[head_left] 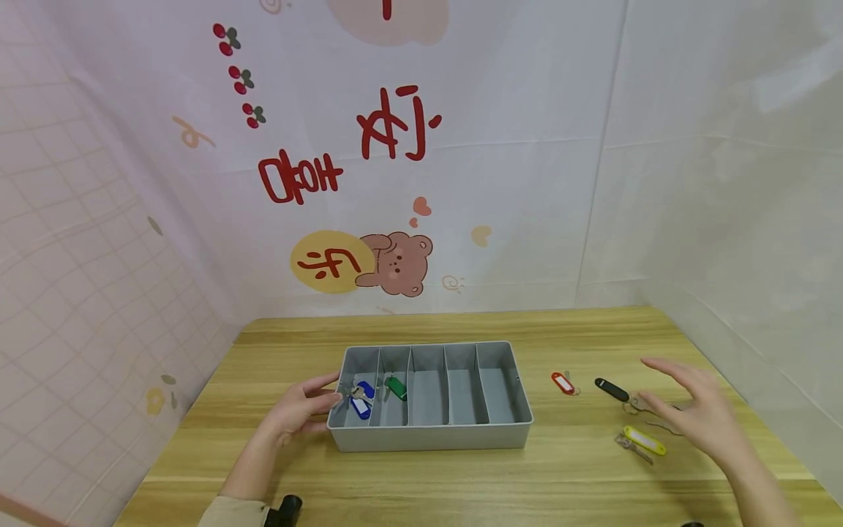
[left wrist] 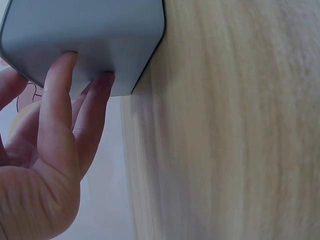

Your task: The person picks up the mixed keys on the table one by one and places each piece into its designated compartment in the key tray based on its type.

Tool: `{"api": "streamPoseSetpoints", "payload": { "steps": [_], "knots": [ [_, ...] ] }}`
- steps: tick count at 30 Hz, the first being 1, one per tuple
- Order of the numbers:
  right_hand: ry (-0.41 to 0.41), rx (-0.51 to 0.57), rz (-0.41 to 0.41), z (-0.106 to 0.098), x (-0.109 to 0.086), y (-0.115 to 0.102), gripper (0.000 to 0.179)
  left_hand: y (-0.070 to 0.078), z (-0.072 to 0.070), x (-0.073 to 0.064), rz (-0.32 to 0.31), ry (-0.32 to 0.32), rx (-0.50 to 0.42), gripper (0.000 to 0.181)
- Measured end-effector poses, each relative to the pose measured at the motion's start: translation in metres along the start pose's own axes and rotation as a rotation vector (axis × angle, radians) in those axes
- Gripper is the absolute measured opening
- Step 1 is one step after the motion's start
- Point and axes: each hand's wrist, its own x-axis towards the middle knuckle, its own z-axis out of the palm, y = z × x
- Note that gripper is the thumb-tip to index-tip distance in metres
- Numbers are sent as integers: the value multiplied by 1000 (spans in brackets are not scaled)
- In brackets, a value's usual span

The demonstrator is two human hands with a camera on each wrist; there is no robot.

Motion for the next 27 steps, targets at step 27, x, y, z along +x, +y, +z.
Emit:
{"api": "streamPoseSetpoints", "payload": {
  "steps": [27],
  "knots": [
    [-154, -240, -84, -46, -28, 72, 78, 0, -1, 1, 2, -16, 8, 72]
  ]
}}
